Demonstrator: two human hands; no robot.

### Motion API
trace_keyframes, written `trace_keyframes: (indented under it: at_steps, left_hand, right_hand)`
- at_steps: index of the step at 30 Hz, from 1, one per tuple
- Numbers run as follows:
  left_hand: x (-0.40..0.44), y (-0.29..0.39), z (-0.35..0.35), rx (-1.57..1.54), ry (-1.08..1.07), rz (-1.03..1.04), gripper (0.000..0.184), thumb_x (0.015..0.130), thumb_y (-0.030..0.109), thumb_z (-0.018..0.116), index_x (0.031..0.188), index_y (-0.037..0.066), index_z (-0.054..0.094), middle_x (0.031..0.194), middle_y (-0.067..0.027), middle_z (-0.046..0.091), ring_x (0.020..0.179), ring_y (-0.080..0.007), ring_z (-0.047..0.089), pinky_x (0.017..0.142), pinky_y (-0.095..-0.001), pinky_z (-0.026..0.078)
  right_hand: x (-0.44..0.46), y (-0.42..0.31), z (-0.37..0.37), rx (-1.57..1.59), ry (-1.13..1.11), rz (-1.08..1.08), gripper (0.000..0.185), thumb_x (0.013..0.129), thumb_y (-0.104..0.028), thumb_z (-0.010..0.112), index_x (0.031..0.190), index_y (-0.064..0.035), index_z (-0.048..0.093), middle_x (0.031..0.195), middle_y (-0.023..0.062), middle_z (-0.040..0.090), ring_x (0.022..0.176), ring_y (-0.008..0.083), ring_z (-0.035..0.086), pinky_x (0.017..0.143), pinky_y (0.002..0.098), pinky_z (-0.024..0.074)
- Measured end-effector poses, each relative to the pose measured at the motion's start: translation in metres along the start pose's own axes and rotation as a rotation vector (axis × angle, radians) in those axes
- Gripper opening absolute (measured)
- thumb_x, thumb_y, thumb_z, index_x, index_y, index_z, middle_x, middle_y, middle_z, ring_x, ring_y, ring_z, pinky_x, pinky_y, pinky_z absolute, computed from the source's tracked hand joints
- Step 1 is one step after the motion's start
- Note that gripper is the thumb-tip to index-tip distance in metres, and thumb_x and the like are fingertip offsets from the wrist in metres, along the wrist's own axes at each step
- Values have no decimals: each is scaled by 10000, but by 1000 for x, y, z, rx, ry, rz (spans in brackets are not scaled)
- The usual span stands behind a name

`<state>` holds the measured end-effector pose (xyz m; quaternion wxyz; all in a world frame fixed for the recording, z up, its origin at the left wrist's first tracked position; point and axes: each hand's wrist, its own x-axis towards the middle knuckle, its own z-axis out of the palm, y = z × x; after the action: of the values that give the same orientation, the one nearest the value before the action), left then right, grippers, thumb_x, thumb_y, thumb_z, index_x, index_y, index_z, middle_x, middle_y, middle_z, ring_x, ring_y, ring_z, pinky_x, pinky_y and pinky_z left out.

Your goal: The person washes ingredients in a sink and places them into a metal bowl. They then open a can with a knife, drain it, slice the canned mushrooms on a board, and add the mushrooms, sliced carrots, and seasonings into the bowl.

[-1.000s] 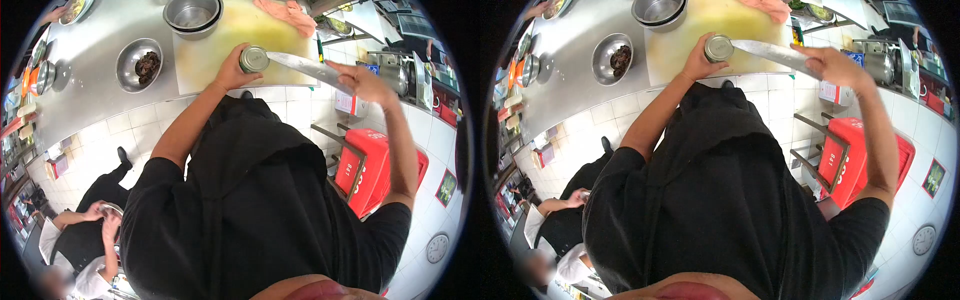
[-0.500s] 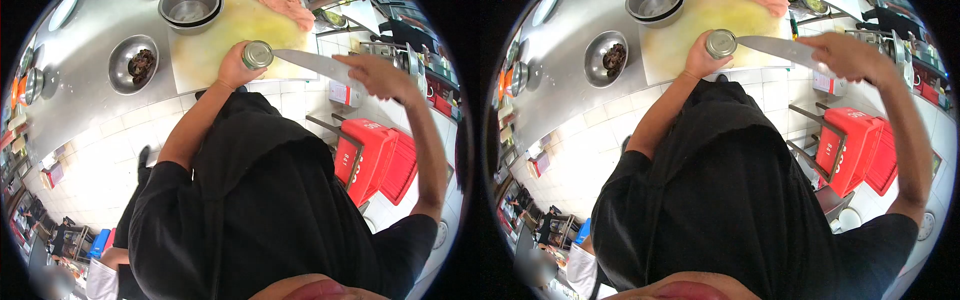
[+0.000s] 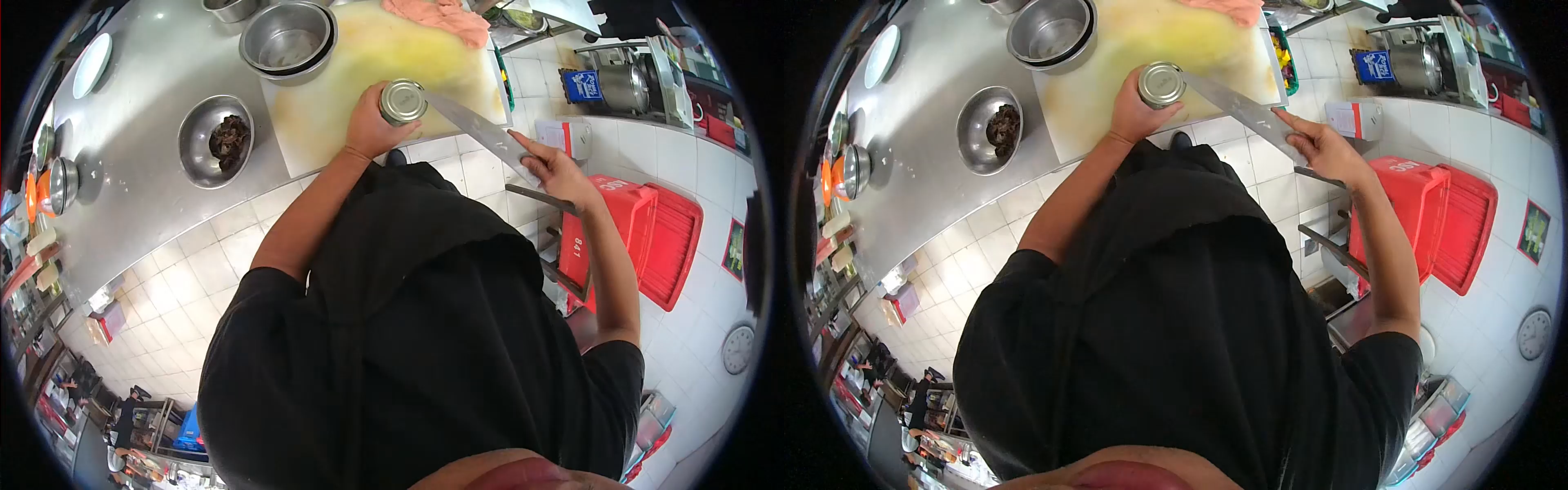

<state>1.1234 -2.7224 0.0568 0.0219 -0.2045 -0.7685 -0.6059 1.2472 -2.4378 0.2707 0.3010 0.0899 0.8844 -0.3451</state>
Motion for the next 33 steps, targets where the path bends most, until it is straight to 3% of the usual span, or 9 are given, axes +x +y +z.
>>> trace_keyframes:
  at_steps: [5,12,15,20,24,26,28,31,33]
  left_hand:
    - [2,4,-19,0,-134,-26,797,610,287,926,1258,56,523,1153,-137,636,1081,-307,627,931,-388,508]
    - [1,8,-18,-24,-163,-44,791,644,232,919,1292,47,504,1191,-122,645,1110,-259,639,953,-359,515]
    - [-1,3,-14,8,-108,2,792,631,253,920,1279,46,515,1173,-126,651,1084,-271,647,938,-366,520]
    - [-3,0,-8,52,-49,20,781,611,290,918,1249,45,540,1130,-138,665,1037,-308,656,910,-385,527]
    - [-6,-3,-9,19,-43,26,775,604,286,918,1237,40,546,1116,-151,666,1022,-326,654,895,-395,527]
    - [-2,-5,-12,10,-28,43,776,599,280,920,1232,33,546,1115,-154,664,1022,-332,649,896,-399,523]
    - [-2,0,-11,2,-15,52,774,594,273,922,1225,26,547,1115,-155,663,1024,-337,645,900,-404,518]
    - [3,3,-13,-15,-64,54,781,591,265,925,1225,17,541,1115,-155,661,1032,-336,641,915,-404,511]
    - [2,0,-12,-24,-87,40,778,598,261,922,1230,19,540,1111,-149,662,1037,-322,644,922,-401,509]
  right_hand:
    - [26,26,-25,-70,-35,-117,521,980,-43,556,1466,-216,479,1204,98,694,994,106,576,937,287,454]
    - [20,-107,-90,-722,-158,-84,485,976,-124,533,1447,-237,496,1029,183,691,778,292,640,826,384,503]
    - [31,-144,-96,-910,-231,-56,496,986,-116,500,1463,-248,467,1085,218,659,888,336,650,899,416,484]
    - [36,-198,-81,-925,-251,188,475,1007,-139,492,1456,-293,489,809,89,608,501,117,523,428,263,481]
    - [20,-169,-69,-678,-237,380,512,974,-169,483,1481,-223,455,815,87,656,508,141,572,541,322,528]
    - [5,-152,-48,-482,-226,352,522,963,-158,482,1484,-166,437,1036,223,685,874,331,672,869,393,516]
    - [-13,-105,-20,-398,-61,82,520,965,-116,505,1479,-162,442,1135,287,652,1034,392,658,932,400,481]
    - [-26,-86,15,-244,45,110,534,956,-82,526,1478,-166,443,1127,282,660,1037,398,660,923,391,487]
    - [-24,-57,22,-191,75,49,553,955,-56,546,1484,-181,441,1011,224,685,929,278,650,881,346,486]
